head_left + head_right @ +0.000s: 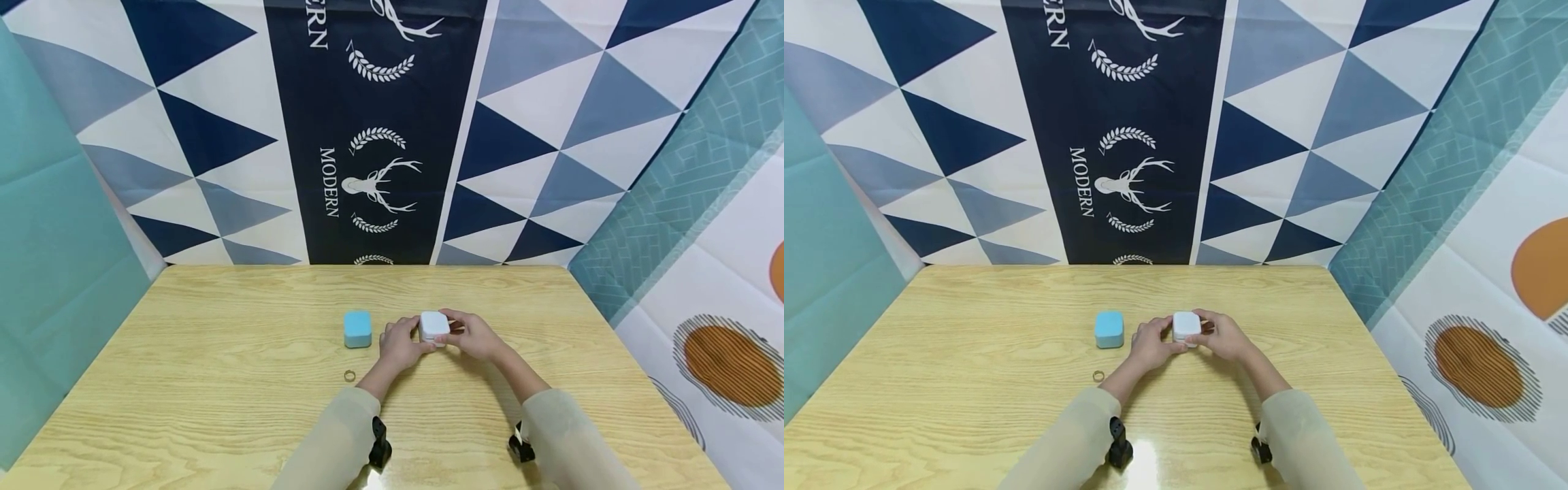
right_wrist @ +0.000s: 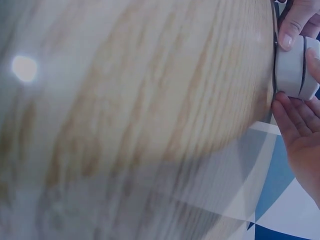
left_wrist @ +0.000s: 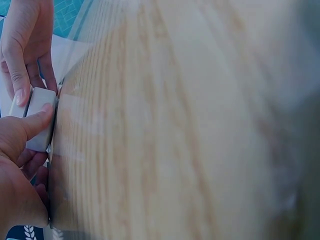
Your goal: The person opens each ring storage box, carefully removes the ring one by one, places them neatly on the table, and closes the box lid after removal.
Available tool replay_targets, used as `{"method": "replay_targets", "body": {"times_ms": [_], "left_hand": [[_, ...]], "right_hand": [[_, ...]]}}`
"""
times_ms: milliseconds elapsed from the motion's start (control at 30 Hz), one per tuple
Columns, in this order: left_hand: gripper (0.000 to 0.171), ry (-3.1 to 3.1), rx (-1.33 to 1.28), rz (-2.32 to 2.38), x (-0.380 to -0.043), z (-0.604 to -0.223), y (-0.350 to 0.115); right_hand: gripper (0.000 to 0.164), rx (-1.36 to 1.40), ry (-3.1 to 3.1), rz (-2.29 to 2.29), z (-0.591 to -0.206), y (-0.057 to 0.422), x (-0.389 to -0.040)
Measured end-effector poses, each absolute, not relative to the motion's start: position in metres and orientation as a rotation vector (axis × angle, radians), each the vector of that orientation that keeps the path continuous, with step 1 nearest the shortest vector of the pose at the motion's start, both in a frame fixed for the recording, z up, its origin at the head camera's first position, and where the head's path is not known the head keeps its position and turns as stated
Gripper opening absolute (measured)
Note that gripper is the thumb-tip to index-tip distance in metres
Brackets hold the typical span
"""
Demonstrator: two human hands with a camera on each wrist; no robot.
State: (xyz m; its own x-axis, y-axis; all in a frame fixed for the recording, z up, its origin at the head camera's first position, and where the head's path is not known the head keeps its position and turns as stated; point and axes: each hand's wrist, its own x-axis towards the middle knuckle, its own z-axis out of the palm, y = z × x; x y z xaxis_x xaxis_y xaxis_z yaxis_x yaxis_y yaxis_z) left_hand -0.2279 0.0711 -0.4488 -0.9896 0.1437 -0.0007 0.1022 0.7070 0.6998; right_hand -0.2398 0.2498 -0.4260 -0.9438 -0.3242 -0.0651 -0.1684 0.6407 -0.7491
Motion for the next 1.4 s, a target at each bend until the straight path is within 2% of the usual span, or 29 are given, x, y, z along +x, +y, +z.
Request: {"method": "replay_targets", "body": {"times_ms": [1400], "left_hand": [[0.067, 2.857, 0.211, 1.164, -0.2277, -0.4481, 0.0714]], "right_hand": [[0.060, -0.404, 2.660, -1.201, -0.4256, 0.2507, -0.2441]]}}
